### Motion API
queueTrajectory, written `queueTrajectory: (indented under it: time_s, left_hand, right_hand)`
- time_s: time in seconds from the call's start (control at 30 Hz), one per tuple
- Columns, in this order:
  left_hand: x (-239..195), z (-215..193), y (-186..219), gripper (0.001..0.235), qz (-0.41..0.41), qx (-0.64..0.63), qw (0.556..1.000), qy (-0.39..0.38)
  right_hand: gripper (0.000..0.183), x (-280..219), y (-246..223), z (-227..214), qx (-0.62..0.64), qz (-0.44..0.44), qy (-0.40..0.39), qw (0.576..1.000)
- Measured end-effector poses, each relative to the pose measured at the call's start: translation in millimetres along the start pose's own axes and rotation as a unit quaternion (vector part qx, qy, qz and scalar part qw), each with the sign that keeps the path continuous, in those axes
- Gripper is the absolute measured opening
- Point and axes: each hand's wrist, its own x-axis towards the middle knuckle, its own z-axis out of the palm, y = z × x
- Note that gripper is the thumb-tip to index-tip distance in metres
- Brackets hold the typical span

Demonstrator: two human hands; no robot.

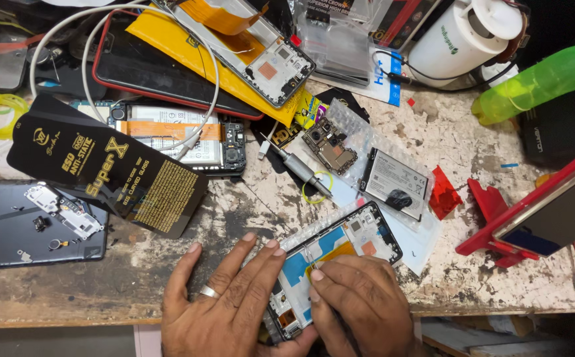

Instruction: The person uses tweezers to peel and remove adhesive tape from the interior of a disassembled smartphone. The person repeatedly lifts and scrapes tape sections from the phone's internal frame and battery area.

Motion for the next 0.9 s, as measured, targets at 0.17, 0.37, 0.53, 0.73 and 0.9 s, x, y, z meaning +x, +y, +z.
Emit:
queueTrajectory:
  time_s: [0.17, 0.37, 0.53, 0.73, 0.9]
  left_hand:
    - [0.6, 0.3, -1.3, 0.075, 0.007, 0.002, 1.000, 0.004]
    - [0.5, -0.5, -0.9, 0.074, 0.007, 0.002, 1.000, 0.006]
    - [-0.5, -0.8, -0.4, 0.074, 0.000, -0.003, 1.000, -0.002]
    - [-0.6, -0.9, -0.2, 0.074, 0.001, 0.000, 1.000, -0.002]
    - [0.8, -1.6, 0.0, 0.076, 0.002, 0.004, 1.000, -0.001]
  right_hand:
    - [0.026, 5.1, -1.7, -1.8, 0.000, -0.003, -0.010, 1.000]
    - [0.026, 6.7, -2.0, -1.4, 0.000, -0.010, -0.014, 1.000]
    - [0.026, 6.6, 0.4, -3.7, 0.008, -0.020, -0.026, 0.999]
    - [0.027, 6.6, 0.0, -5.1, 0.026, -0.022, -0.024, 0.999]
    - [0.027, 7.0, -1.7, -2.2, 0.021, -0.022, 0.005, 1.000]
